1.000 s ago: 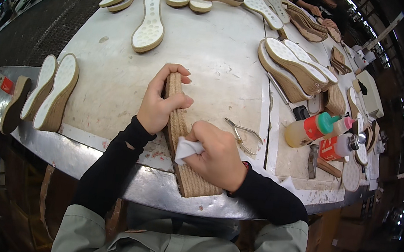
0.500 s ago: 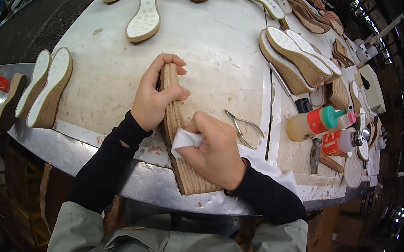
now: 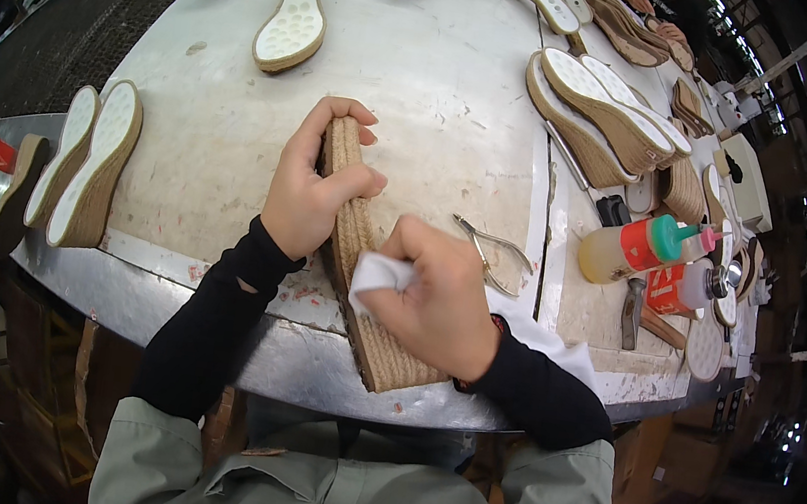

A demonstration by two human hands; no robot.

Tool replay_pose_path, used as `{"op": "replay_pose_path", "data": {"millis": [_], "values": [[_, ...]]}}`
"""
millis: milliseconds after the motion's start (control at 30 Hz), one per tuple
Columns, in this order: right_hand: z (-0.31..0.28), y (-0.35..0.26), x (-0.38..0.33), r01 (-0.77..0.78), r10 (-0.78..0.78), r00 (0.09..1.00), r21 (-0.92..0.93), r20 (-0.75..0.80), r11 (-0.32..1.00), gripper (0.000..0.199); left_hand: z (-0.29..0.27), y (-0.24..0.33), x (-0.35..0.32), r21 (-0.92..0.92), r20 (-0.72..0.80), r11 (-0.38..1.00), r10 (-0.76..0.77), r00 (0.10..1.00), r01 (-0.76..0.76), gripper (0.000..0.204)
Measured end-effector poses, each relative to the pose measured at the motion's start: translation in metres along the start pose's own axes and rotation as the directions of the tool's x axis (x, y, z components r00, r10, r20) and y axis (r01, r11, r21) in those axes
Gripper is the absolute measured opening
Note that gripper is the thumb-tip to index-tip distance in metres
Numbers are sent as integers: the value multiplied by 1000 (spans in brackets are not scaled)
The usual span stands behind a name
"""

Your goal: The person applies glue from a squeeze bottle to the edge of a wedge shoe sole, then wipes the glued area with a white cloth. The person handles multiple soles on a workbench in a factory setting.

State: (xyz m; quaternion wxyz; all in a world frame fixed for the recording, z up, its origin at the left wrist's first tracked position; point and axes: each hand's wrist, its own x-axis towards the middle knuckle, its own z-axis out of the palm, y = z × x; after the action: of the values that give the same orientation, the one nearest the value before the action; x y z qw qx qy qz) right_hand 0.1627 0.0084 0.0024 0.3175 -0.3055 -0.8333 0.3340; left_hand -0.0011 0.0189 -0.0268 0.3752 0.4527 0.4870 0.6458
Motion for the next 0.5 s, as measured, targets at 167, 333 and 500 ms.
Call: {"op": "replay_pose_path", "data": {"millis": [167,333,500], "values": [[-1,-1,-1,-2,2,1000,-3,17,1000,25,-1,-2,0,14,-2,1000,6,1000,-6,37],[4,1,3,36,-37,998,-10,-53,999,27,-1,-2,1,20,-11,1000,24,1000,-24,37],[3,2,2,31,-30,997,19,-68,999,26,2,-3,0,39,-17,998,52,999,-51,36]]}}
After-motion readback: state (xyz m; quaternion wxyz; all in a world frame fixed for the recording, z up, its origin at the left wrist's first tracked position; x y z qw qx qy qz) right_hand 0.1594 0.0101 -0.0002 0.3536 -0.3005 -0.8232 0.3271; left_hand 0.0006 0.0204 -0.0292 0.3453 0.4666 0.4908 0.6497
